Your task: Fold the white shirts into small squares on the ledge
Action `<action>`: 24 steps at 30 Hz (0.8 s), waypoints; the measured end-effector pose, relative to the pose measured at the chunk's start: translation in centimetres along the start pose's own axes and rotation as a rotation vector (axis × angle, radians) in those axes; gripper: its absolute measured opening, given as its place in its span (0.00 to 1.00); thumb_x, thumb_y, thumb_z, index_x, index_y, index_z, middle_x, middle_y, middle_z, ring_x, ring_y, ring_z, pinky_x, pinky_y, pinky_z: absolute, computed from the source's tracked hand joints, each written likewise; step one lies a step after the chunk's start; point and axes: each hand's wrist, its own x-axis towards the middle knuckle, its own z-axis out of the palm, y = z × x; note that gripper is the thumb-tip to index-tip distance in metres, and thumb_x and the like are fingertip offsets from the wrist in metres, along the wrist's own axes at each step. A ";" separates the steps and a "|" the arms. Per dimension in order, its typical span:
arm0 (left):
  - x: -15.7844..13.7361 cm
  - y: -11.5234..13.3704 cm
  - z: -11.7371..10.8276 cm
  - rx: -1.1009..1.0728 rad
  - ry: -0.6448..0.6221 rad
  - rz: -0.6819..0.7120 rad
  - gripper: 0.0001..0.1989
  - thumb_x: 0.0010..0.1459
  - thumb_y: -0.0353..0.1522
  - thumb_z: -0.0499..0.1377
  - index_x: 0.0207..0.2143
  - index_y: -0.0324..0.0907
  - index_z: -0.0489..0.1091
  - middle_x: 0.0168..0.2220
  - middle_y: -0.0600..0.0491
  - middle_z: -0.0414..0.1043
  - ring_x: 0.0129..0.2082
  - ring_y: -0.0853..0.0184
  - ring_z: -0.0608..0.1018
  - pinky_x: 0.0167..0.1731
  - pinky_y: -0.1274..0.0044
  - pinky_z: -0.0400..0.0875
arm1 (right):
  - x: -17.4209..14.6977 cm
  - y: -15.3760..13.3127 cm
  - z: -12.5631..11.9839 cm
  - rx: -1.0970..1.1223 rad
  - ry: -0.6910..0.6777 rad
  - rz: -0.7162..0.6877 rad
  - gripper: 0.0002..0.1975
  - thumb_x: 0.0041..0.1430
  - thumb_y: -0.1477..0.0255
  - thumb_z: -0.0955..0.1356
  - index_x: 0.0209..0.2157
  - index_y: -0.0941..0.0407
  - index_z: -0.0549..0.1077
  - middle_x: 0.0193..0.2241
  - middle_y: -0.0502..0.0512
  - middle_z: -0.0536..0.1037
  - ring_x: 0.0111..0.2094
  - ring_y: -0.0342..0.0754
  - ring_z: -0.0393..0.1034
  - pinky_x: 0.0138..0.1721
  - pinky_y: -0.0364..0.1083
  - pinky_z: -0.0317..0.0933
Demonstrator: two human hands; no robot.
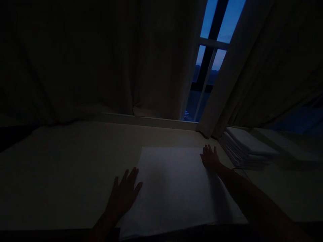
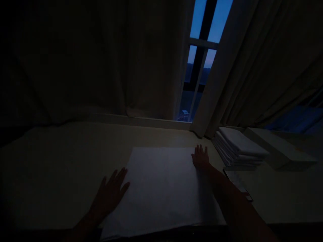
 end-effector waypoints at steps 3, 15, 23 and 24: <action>0.4 0.5 -0.6 -0.044 0.010 -0.002 0.31 0.64 0.46 0.41 0.66 0.44 0.50 0.68 0.51 0.47 0.68 0.53 0.48 0.63 0.53 0.41 | 1.2 -7.4 -2.0 0.057 -0.004 -0.184 0.29 0.65 0.66 0.54 0.63 0.66 0.57 0.66 0.67 0.47 0.68 0.59 0.32 0.63 0.64 0.21; -0.5 0.2 -0.8 -0.081 0.033 0.020 0.27 0.65 0.38 0.41 0.66 0.48 0.50 0.68 0.51 0.48 0.68 0.53 0.48 0.63 0.51 0.36 | 0.1 -34.3 -4.1 0.431 -0.060 -0.683 0.32 0.68 0.55 0.48 0.66 0.58 0.50 0.67 0.60 0.48 0.67 0.56 0.37 0.64 0.61 0.35; -0.5 0.2 -1.2 -0.146 0.040 -0.025 0.29 0.65 0.41 0.41 0.67 0.47 0.46 0.68 0.52 0.46 0.68 0.54 0.48 0.64 0.52 0.37 | 5.7 -34.8 -3.9 0.434 -0.112 -0.457 0.37 0.67 0.51 0.46 0.67 0.61 0.45 0.68 0.63 0.43 0.68 0.56 0.34 0.64 0.61 0.32; -0.5 0.1 -1.3 -0.151 0.039 -0.026 0.29 0.65 0.41 0.41 0.67 0.47 0.46 0.68 0.53 0.46 0.68 0.54 0.48 0.64 0.52 0.37 | 5.8 -34.9 -4.1 0.429 -0.112 -0.463 0.36 0.67 0.52 0.46 0.67 0.61 0.45 0.68 0.63 0.43 0.68 0.56 0.33 0.64 0.61 0.31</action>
